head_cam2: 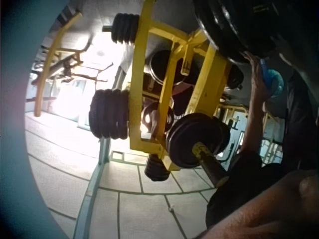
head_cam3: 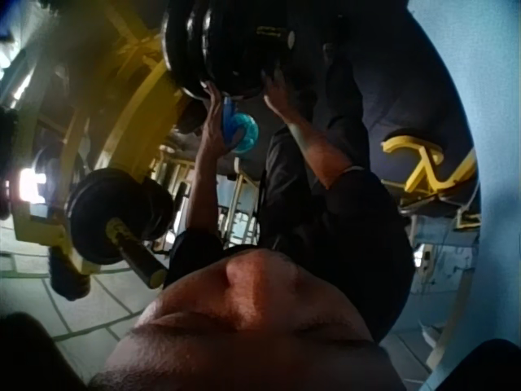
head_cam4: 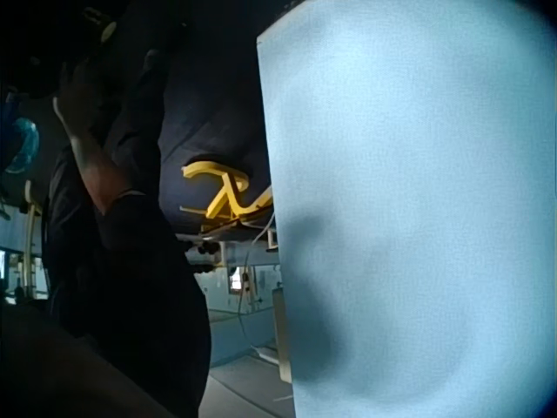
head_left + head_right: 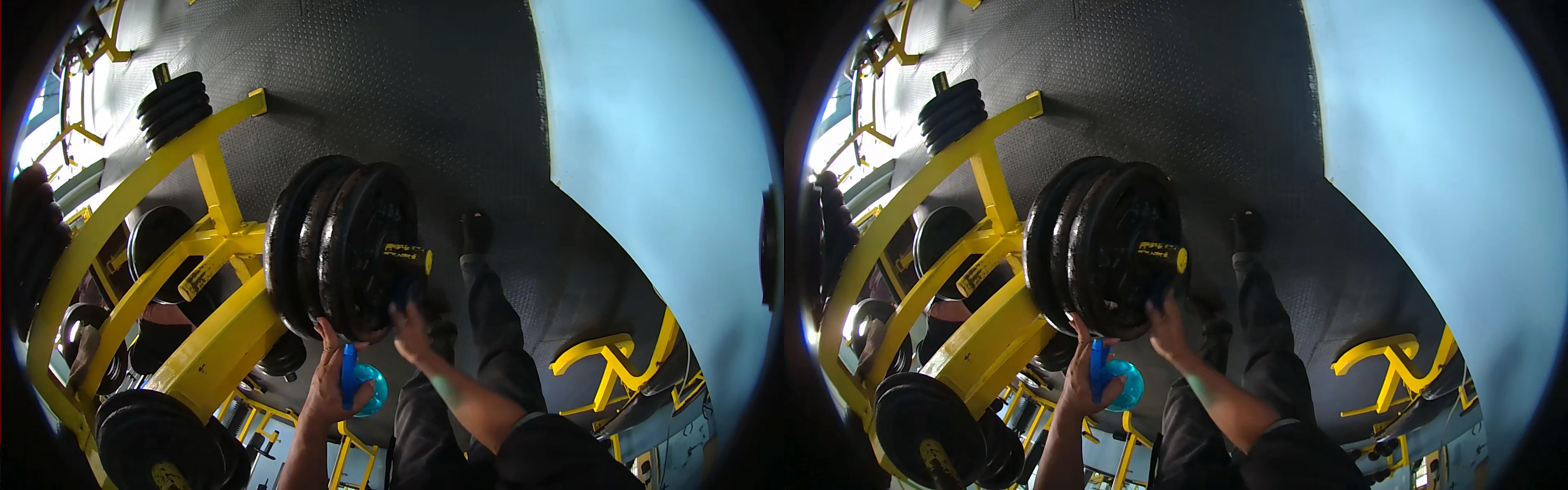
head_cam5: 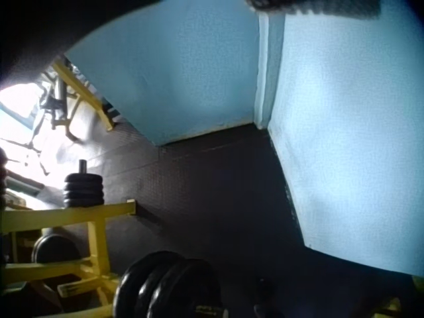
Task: The person cleans gym equipment by wiping a dumbbell on the floor with a cloth and spray bottle, then walking over to a weight tree to wipe down the weight plates with the cloth.
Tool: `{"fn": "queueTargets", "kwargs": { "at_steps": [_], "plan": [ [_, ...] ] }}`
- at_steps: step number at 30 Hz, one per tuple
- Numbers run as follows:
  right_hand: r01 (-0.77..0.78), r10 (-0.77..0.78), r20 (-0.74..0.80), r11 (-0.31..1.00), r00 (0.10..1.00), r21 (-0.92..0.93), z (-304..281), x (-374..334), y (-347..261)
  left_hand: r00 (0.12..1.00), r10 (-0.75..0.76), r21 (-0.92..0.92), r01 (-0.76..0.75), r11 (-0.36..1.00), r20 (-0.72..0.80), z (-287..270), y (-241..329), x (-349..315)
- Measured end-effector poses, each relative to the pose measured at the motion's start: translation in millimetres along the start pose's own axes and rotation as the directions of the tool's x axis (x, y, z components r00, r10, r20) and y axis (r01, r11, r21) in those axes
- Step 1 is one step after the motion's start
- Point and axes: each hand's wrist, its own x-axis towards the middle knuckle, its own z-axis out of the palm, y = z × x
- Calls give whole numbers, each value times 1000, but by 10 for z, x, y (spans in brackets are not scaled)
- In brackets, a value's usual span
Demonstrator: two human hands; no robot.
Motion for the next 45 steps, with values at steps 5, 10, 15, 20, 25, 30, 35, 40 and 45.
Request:
{"fn": "queueTargets", "kwargs": {
  "at_steps": [5,10,15,20,25,30,35,40,45],
  "plan": [
    [-9,-14,231,995,973,100,325,-403,-765,995,-88,-103,91,991,35,-84,-21,-38],
    [362,-371,118,928,921,91,493,572,-1398,998,40,-15,-40,999,49,-6,-28,31],
    [273,-251,171,954,953,-121,407,290,-1222,999,17,-84,-14,996,32,-22,-114,-39],
    [335,-300,158,897,941,-289,141,-372,-486,995,-88,-223,98,970,53,-47,37,-4],
    [-111,28,-232,929,972,-353,-200,-32,-76,985,-147,-235,164,958,89,-20,42,8],
    [160,-232,-275,953,933,-258,-487,112,-924,979,-177,-243,197,950,103,-59,6,-14],
    [626,-694,271,324,667,-710,-254,456,-1594,997,-50,-47,53,997,67,-63,3,-20],
    [-372,402,139,907,905,-195,-363,1094,-1797,997,-19,-70,24,997,73,-75,-27,6],
    [-541,520,176,835,836,101,-517,1178,-1480,999,19,-73,-15,997,51,-59,-25,45]
  ]
}}
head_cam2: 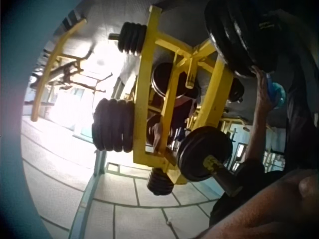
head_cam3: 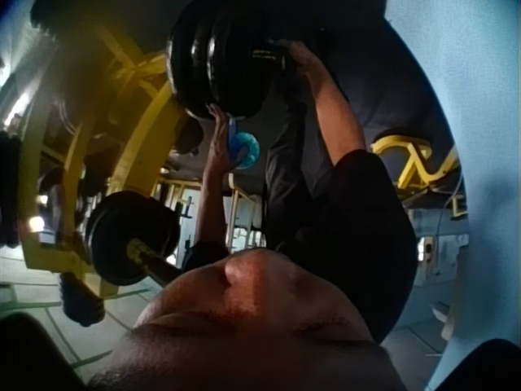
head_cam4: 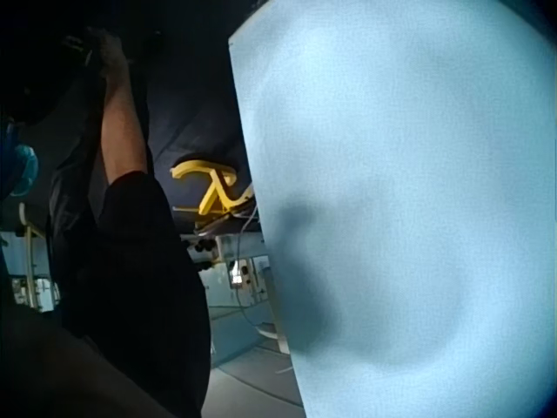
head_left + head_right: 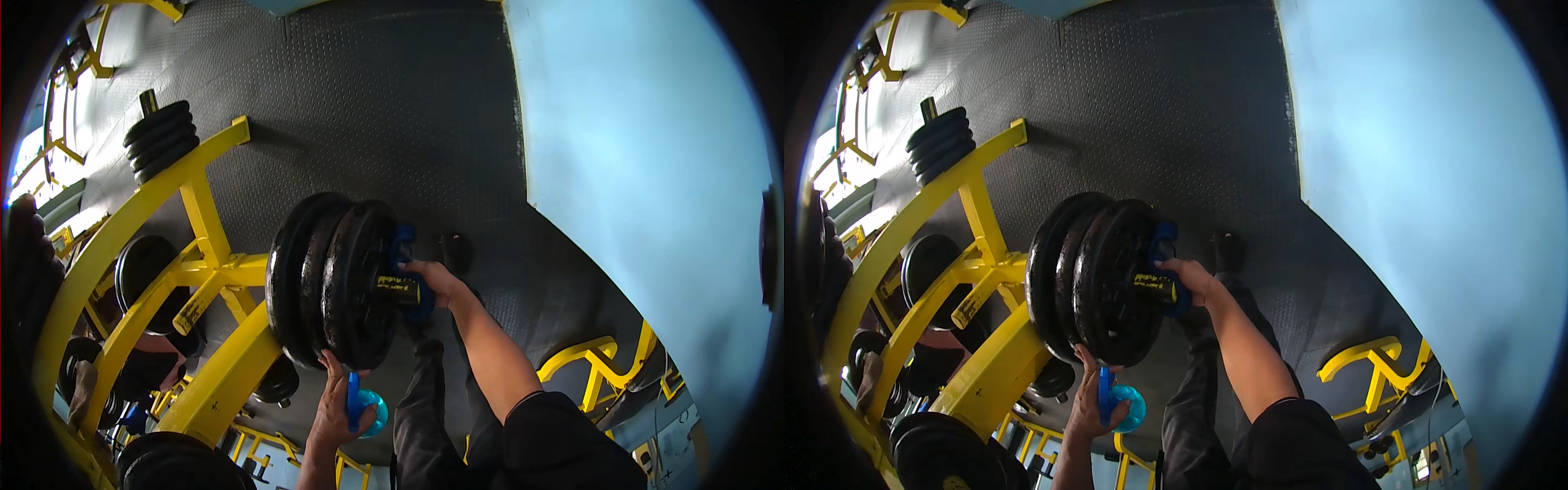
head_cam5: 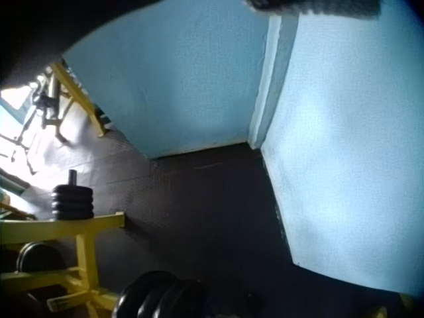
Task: The person cleans gym equipment by wiping a dumbbell on the floor with a cloth and spray bottle, then walking over to a weight tree to wipe down the weight plates with the cloth.
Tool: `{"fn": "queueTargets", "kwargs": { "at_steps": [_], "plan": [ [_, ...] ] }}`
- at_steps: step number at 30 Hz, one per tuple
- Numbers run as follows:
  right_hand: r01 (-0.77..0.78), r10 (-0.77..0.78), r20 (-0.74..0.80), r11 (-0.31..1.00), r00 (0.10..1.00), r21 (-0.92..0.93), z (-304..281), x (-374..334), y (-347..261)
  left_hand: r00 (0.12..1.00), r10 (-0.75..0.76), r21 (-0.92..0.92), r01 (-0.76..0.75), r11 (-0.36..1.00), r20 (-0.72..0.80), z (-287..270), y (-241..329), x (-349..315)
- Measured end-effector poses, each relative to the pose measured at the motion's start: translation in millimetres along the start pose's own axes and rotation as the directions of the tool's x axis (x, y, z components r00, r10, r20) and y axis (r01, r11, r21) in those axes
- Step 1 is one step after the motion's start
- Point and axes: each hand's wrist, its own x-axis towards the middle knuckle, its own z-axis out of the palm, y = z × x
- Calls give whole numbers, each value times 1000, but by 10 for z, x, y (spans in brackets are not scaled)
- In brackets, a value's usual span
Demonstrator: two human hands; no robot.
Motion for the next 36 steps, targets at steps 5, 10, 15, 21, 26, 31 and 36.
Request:
{"fn": "queueTargets", "kwargs": {
  "at_steps": [5,10,15,21,26,31,36],
  "plan": [
    [-100,91,62,982,994,160,18,53,69,999,36,91,-34,995,-19,-8,-1,-4],
    [-95,94,13,983,996,159,14,87,82,1000,14,11,-13,1000,-19,35,53,-17],
    [-59,9,113,896,994,440,16,2,670,998,-48,-42,47,998,-36,36,56,-17],
    [308,-143,-320,771,937,558,735,-723,814,984,135,3,-135,991,-120,51,-35,-55],
    [458,-884,-215,407,414,-791,875,-777,751,983,117,-131,-136,982,-140,49,-29,-37],
    [139,-866,184,-134,465,-981,765,-713,515,939,271,-35,-284,958,-210,114,-28,-88],
    [550,-685,363,65,631,-833,983,-1434,867,935,219,-173,-273,946,-280,-60,3,-629]
  ]
}}
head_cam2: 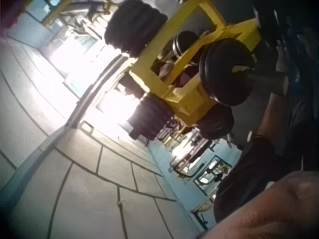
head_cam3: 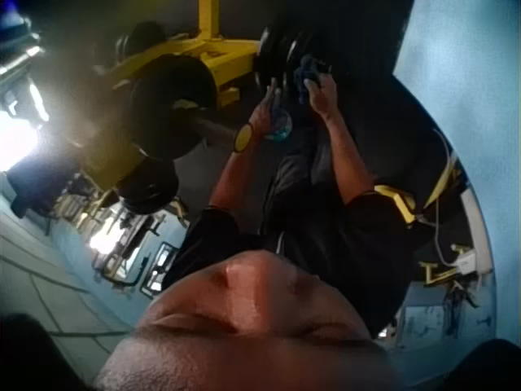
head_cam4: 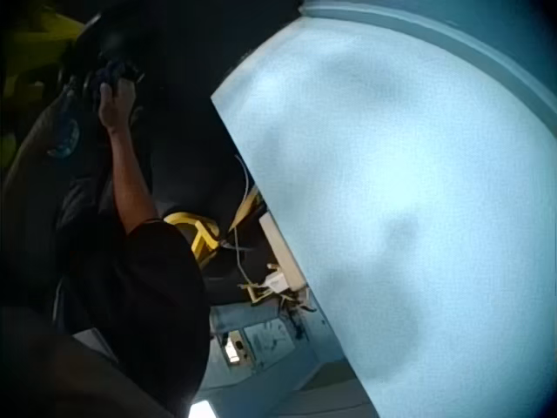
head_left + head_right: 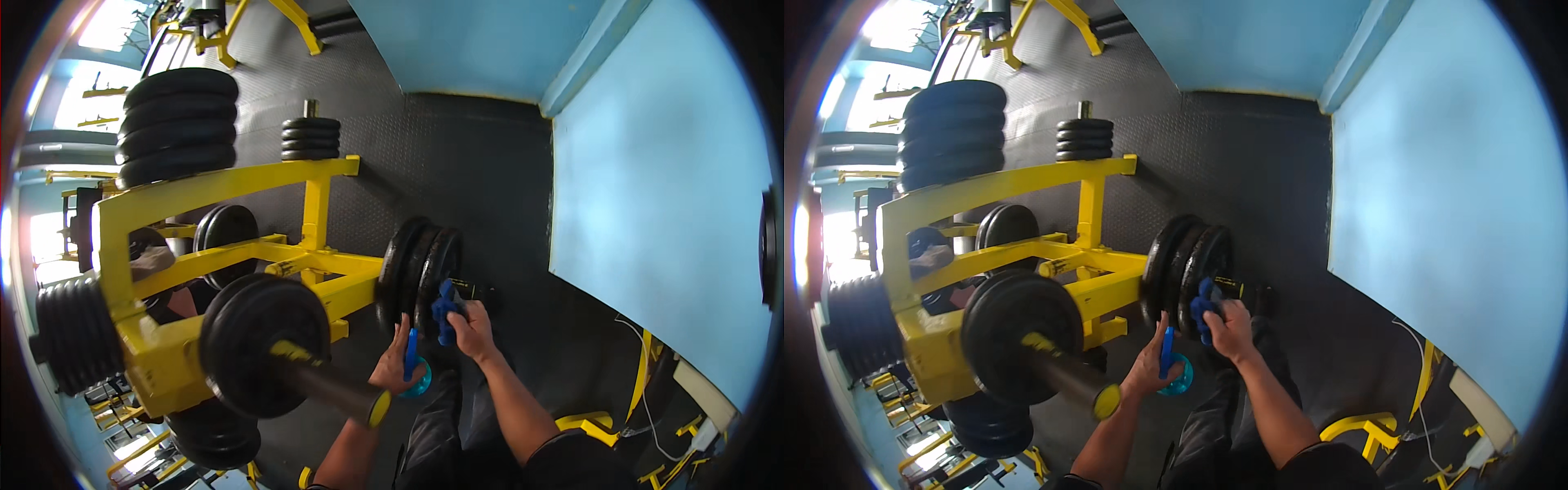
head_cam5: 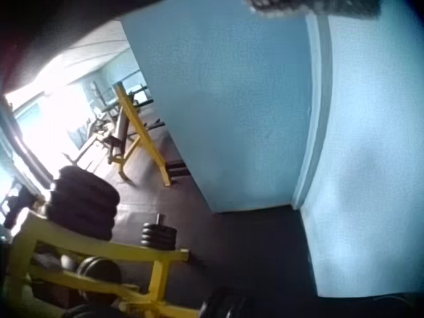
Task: The person cleans gym equipment by wiping a dumbbell on the floor with a cloth and spray bottle, then walking over to a weight tree to wipe down the weight plates with the cloth.
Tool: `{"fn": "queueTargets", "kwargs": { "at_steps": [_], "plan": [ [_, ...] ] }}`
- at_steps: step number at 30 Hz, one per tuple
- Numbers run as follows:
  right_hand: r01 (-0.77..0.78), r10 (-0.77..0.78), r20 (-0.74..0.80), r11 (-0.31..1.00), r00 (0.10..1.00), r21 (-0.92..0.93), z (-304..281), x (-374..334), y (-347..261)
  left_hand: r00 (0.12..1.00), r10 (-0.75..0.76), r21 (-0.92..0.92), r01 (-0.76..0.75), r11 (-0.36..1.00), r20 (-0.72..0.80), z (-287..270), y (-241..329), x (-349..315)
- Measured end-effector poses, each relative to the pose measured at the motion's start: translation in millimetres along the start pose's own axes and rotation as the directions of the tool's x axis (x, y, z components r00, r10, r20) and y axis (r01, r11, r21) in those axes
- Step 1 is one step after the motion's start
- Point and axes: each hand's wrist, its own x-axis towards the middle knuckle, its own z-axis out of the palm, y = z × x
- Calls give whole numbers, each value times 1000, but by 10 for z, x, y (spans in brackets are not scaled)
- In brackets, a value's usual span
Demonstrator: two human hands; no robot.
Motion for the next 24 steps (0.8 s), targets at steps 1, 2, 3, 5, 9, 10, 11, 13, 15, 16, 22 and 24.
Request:
{"fn": "queueTargets", "kwargs": {
  "at_steps": [1,2,3,5,9,10,11,13,15,16,22,24],
  "plan": [
    [89,-78,-56,971,995,222,127,-42,-238,995,-31,60,37,997,-99,-31,184,-144],
    [182,-143,-121,884,982,431,301,-57,-471,994,-16,62,23,998,-110,-59,184,-311],
    [23,-60,41,790,997,613,528,20,-690,994,17,66,-10,998,-106,-111,150,-496],
    [291,-350,63,853,935,432,1114,271,-905,992,52,87,-43,995,-111,-97,36,-899],
    [564,-640,-95,729,762,-388,1567,902,-859,977,-158,-5,159,987,-145,-192,379,-1360],
    [463,-472,51,830,880,-310,1464,1097,-864,940,-321,-204,294,934,-112,-244,587,-1446],
    [336,-286,215,909,934,-249,1354,1296,-917,938,-325,-197,299,934,-116,-278,586,-1559],
    [-10,10,365,1000,931,-1,1222,1515,-1273,923,-361,-239,323,916,-134,-260,481,-1787],
    [-391,234,566,904,790,172,1275,1438,-1548,924,-335,-204,297,933,-183,-206,259,-1967],
    [-91,-110,511,931,853,353,1324,1350,-1602,927,-299,-170,264,949,-229,-180,177,-1956],
    [307,-266,-167,901,949,308,1712,957,-878,961,-182,-23,182,983,-206,-110,101,-1582],
    [293,-176,-408,924,896,246,1884,892,-767,947,-216,-136,187,973,-238,-224,362,-1452]
  ]
}}
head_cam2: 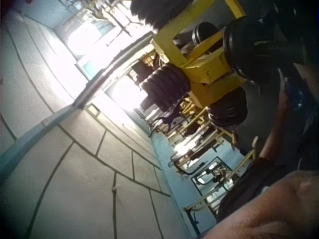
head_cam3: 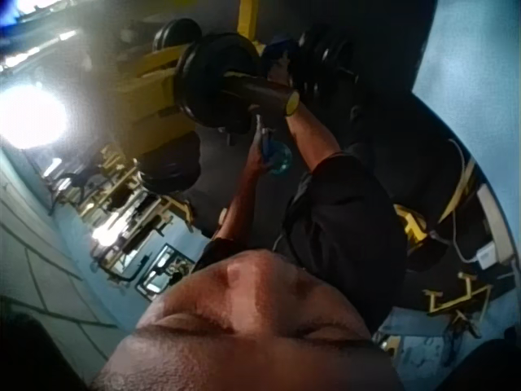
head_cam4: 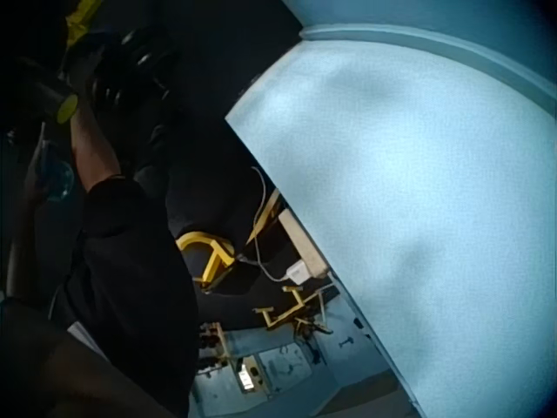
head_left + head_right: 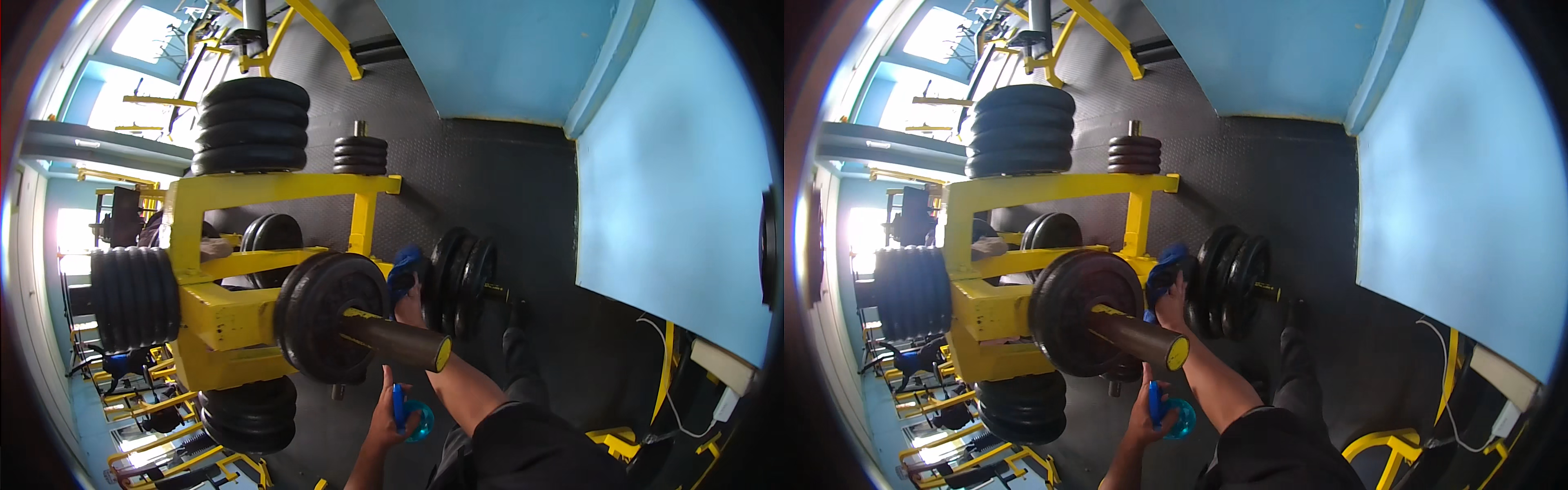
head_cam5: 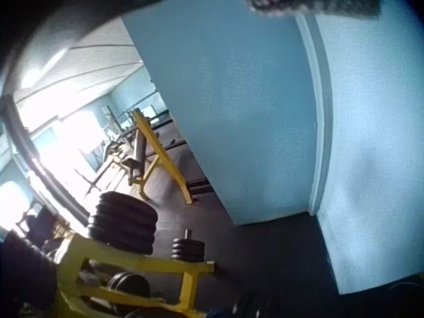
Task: The person cleans gym equipment by wiping a dumbbell on the floor with a cloth and spray bottle, then walking over to a weight tree to wipe down the weight plates with the cloth.
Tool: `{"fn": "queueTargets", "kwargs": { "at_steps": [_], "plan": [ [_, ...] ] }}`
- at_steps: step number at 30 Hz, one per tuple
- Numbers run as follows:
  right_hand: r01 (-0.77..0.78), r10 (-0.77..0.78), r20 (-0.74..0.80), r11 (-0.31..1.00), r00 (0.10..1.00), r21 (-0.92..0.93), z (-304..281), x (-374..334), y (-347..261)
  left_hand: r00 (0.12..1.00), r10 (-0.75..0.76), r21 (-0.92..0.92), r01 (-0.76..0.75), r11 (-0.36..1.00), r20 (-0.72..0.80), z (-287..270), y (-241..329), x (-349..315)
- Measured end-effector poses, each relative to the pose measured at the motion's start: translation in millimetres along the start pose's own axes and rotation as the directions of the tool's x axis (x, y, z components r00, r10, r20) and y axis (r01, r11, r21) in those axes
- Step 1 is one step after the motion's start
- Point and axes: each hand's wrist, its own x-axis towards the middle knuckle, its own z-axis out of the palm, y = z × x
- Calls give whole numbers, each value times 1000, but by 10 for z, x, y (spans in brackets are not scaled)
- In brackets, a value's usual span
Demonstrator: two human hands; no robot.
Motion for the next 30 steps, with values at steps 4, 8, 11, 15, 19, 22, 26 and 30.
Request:
{"fn": "queueTargets", "kwargs": {
  "at_steps": [4,8,11,15,19,22,26,30],
  "plan": [
    [-60,270,573,932,774,-358,-492,-357,-1047,987,52,-195,-81,978,-149,-150,353,-147],
    [-63,231,645,960,728,-273,-1233,-1001,-1760,988,110,-231,-132,964,-107,-203,506,-275],
    [-39,203,679,968,706,-249,-1418,-1285,-1739,921,386,129,-389,912,45,-237,587,-424],
    [-96,57,478,994,877,57,-639,-1304,-2045,955,273,-229,-294,928,-119,-306,405,-675],
    [310,-245,256,916,935,-255,-282,-1029,-2970,969,237,-145,-246,958,-75,-836,630,-775],
    [343,-328,104,874,939,-345,-169,-980,-2924,912,406,86,-401,912,-58,-1149,748,-808],
    [617,-661,21,689,750,-380,-235,-809,-3108,867,496,62,-493,868,-47,-1446,737,-944],
    [647,-709,106,558,697,-521,-186,-791,-3174,884,466,-66,-464,883,17,-1566,566,-930]
  ]
}}
